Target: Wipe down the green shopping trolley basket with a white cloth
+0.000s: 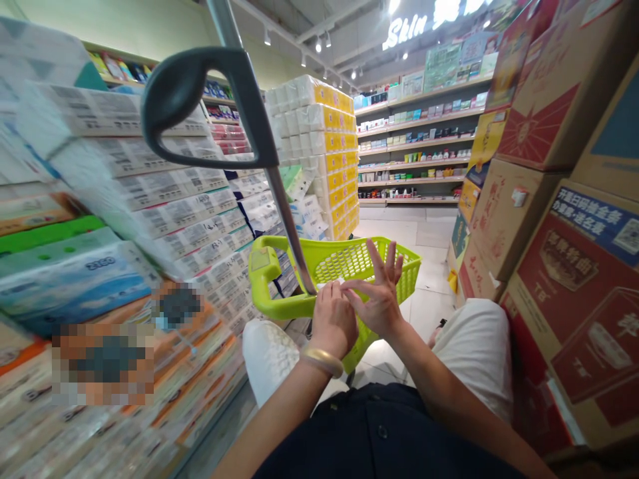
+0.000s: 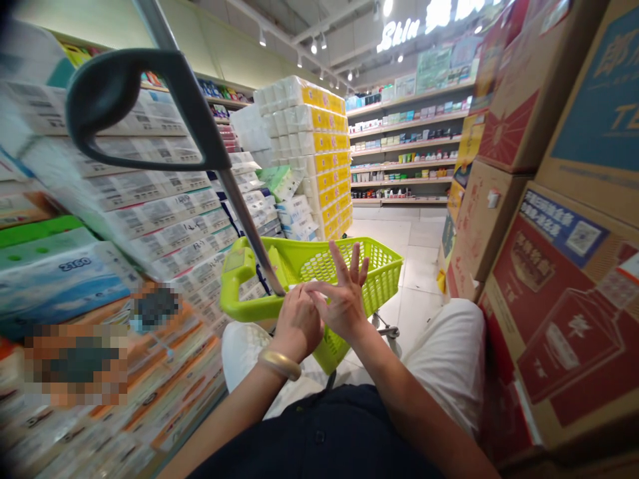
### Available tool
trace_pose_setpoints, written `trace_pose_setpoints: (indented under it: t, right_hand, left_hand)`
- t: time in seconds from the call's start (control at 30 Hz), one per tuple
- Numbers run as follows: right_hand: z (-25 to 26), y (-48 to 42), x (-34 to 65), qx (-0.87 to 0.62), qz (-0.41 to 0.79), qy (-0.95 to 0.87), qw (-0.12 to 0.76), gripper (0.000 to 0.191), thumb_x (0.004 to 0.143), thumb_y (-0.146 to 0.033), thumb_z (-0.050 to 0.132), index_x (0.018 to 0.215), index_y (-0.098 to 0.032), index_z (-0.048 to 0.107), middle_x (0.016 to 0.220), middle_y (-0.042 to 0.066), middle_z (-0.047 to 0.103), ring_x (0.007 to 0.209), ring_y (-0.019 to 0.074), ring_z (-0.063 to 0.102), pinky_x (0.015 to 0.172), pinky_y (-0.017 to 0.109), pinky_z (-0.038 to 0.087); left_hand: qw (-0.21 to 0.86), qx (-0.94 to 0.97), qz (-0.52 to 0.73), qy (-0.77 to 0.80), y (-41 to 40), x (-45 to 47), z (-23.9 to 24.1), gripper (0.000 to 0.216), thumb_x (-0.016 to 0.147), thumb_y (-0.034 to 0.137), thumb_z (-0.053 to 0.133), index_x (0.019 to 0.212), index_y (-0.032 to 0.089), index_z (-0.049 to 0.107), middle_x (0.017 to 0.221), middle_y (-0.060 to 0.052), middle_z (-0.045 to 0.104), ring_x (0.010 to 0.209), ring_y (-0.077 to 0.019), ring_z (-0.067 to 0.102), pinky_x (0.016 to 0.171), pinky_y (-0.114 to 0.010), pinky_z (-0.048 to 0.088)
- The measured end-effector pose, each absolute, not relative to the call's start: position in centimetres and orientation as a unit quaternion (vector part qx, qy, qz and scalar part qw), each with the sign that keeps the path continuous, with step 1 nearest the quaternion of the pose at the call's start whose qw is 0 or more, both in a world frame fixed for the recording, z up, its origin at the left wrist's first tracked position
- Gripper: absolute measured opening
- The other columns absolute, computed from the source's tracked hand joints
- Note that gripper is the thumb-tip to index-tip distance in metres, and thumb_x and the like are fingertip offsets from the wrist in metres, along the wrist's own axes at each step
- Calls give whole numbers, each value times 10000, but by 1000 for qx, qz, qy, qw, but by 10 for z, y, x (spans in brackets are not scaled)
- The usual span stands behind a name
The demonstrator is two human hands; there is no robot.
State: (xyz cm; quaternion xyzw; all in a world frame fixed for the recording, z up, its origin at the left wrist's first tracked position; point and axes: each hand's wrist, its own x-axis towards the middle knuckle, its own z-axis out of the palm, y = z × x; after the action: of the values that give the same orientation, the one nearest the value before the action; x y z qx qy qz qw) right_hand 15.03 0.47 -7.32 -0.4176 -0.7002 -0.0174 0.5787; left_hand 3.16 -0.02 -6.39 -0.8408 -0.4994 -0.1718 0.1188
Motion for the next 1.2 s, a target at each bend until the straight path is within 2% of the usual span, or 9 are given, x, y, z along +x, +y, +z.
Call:
trace_pose_setpoints:
  t: [0.13,0.23,0.37,0.43,0.57,0.67,0.97,1.1,1.2]
  right_hand:
    - [-77,9,148,-401,-4,-720,567,258,833,-109,603,903,-320,735,1396,12,563,1375,297,449,1150,580,331]
    - [-85,13,149,-364,32,-733,574,438,805,-45,525,1158,-275,644,1431,53,537,1378,255,454,1176,530,321]
    - [-101,17,140,-326,128,-769,535,787,717,-30,552,1460,-185,346,1454,141,506,1338,243,503,1128,429,418]
    - [-109,19,132,-310,151,-792,503,844,697,-55,608,1480,-184,319,1449,150,509,1326,259,511,1106,422,440]
    - [-115,27,116,-313,111,-805,492,616,755,-42,574,1338,-237,543,1326,103,618,1236,241,572,1069,407,467]
    - [-115,32,112,-332,86,-796,499,508,786,-24,532,1223,-260,643,1221,76,681,1115,217,639,983,363,521]
    - [-139,50,142,-460,19,-718,522,448,835,-25,421,1124,-239,689,1084,65,728,995,217,681,879,352,561]
    - [-143,52,146,-465,14,-723,511,488,796,-4,425,1136,-236,687,1105,69,715,1017,222,657,926,372,542]
    - [-143,48,141,-429,11,-736,524,525,778,9,419,1170,-228,674,1153,72,697,1060,217,633,974,381,518]
  left_hand:
    - [133,-838,-164,-504,-4,25,-59,295,812,127,480,1055,98,643,1025,-169,634,1047,-300,562,980,-481,436]
    - [101,-828,-199,-514,-3,19,-59,405,819,129,461,1211,77,551,1076,-177,611,1054,-293,563,981,-482,450]
    - [52,-807,-281,-517,2,10,-63,647,764,90,448,1402,64,343,1255,-209,506,1223,-310,495,1027,-492,442]
    - [56,-803,-314,-503,5,8,-65,714,743,79,449,1440,86,293,1354,-215,423,1335,-333,402,1077,-516,405]
    - [55,-803,-321,-499,7,4,-66,751,744,100,474,1471,110,283,1459,-227,320,1395,-369,334,1123,-551,348]
    - [41,-802,-308,-509,10,3,-63,697,759,120,476,1446,110,356,1433,-215,374,1349,-350,404,1116,-531,364]
    - [51,-815,-188,-546,23,12,-45,518,821,151,458,1337,122,505,1274,-168,594,1165,-274,575,1001,-418,441]
    - [106,-805,-101,-575,23,18,-54,434,829,213,504,1239,85,563,1034,-176,684,1005,-307,630,868,-433,448]
    - [141,-804,-110,-567,22,18,-64,352,821,224,521,1144,102,593,992,-157,683,975,-296,622,841,-415,422]
